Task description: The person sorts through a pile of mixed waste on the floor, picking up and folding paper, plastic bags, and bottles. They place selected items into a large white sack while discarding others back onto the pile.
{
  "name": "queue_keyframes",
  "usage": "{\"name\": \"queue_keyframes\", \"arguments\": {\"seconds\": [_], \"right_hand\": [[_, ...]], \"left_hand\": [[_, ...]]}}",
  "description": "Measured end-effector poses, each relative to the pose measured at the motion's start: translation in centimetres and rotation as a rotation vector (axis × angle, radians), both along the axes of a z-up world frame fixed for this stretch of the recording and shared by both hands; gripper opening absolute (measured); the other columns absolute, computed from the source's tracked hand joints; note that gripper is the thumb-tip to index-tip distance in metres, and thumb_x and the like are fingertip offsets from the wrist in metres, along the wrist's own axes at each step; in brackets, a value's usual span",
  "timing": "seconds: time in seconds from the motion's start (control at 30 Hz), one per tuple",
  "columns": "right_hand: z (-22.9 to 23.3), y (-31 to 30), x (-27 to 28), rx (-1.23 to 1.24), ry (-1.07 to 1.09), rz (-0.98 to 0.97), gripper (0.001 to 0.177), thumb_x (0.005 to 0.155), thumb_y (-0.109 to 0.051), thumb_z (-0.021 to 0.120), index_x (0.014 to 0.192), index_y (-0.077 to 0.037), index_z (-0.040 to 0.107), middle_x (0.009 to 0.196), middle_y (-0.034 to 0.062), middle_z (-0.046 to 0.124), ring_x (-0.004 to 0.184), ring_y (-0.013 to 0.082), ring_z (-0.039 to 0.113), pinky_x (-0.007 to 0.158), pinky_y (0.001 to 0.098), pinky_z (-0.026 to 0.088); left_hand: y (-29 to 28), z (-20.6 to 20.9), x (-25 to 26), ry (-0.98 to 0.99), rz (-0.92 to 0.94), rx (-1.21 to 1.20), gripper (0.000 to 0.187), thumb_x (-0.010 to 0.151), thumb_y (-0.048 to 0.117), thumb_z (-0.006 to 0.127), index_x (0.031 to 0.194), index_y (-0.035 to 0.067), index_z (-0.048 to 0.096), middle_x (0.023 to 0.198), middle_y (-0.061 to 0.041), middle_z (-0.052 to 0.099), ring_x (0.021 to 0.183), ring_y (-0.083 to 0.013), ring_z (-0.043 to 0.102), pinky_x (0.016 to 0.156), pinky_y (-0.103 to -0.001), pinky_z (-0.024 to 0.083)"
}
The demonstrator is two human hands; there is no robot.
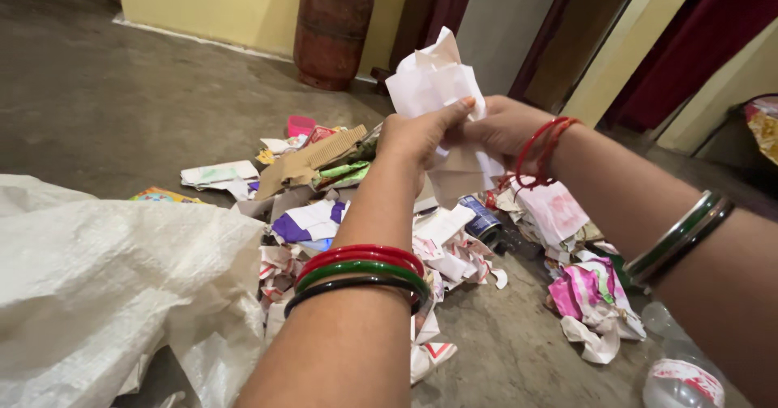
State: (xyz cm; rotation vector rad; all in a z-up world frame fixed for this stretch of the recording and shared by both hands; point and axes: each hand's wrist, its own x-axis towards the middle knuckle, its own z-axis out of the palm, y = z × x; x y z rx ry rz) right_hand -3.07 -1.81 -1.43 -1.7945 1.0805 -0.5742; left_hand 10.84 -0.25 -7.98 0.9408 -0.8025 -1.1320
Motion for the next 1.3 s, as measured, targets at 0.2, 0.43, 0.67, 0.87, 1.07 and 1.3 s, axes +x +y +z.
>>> {"name": "queue_keyframes", "arguments": {"seconds": [0.2,0.43,0.67,0.87,1.07,1.3], "right_hand": [[-1.1,-1.1,0.5,-0.052,-0.093,0.180,0.031,0.093,-0.015,0.072,0.120,-0.001,0.068,0.115,0.0085,0.073,0.102,0.0150,0.072,0.092,0.0347,0.058],[-2.9,-1.2,2.6,0.027,-0.128,0.056,0.033,0.087,-0.024,0.071,0.113,-0.007,0.063,0.102,0.0072,0.073,0.086,0.0195,0.075,0.074,0.0415,0.066],[-6.1,-3.1,3.6,0.028,-0.137,0.008,0.030,0.094,-0.031,0.072,0.110,-0.005,0.070,0.095,0.0038,0.071,0.079,0.0146,0.068,0.066,0.0340,0.059],[-6.6,-4.5,2.6,-0.052,-0.059,0.012,0.031,0.094,-0.033,0.070,0.109,-0.006,0.070,0.092,0.0018,0.073,0.074,0.0117,0.070,0.063,0.0314,0.059],[-6.6,-5.2,2.3,-0.144,0.096,-0.018,0.038,0.095,-0.041,0.069,0.110,-0.005,0.072,0.090,0.0026,0.072,0.071,0.0116,0.067,0.058,0.0318,0.054],[-7.4,-5.3,2.8,-0.057,0.038,-0.047,0.042,0.094,-0.043,0.066,0.113,-0.006,0.069,0.088,0.0048,0.071,0.068,0.0153,0.068,0.055,0.0345,0.058]], "left_hand": [[2.3,1.0,0.9,-0.105,0.071,0.030,0.066,0.063,0.038,0.088,0.112,-0.005,0.075,0.103,-0.015,0.080,0.086,-0.0239,0.078,0.077,-0.038,0.061],[3.9,1.5,2.7,-0.294,0.212,0.176,0.068,0.065,0.048,0.086,0.114,0.002,0.074,0.110,-0.015,0.078,0.096,-0.0262,0.078,0.085,-0.038,0.060],[3.3,0.0,3.3,-0.376,0.283,0.263,0.068,0.065,0.052,0.085,0.113,0.005,0.074,0.110,-0.015,0.078,0.100,-0.0284,0.077,0.087,-0.038,0.060],[1.3,-1.2,1.9,-0.359,0.322,0.287,0.066,0.068,0.053,0.084,0.113,0.006,0.074,0.111,-0.015,0.077,0.100,-0.0297,0.075,0.089,-0.040,0.058],[0.1,-1.8,1.0,-0.314,0.337,0.321,0.062,0.072,0.055,0.079,0.112,0.008,0.076,0.112,-0.014,0.077,0.102,-0.0305,0.075,0.090,-0.040,0.058],[-0.7,-2.5,1.6,-0.324,0.343,0.334,0.062,0.072,0.055,0.079,0.112,0.008,0.076,0.112,-0.013,0.077,0.103,-0.0307,0.075,0.091,-0.040,0.057]]}}
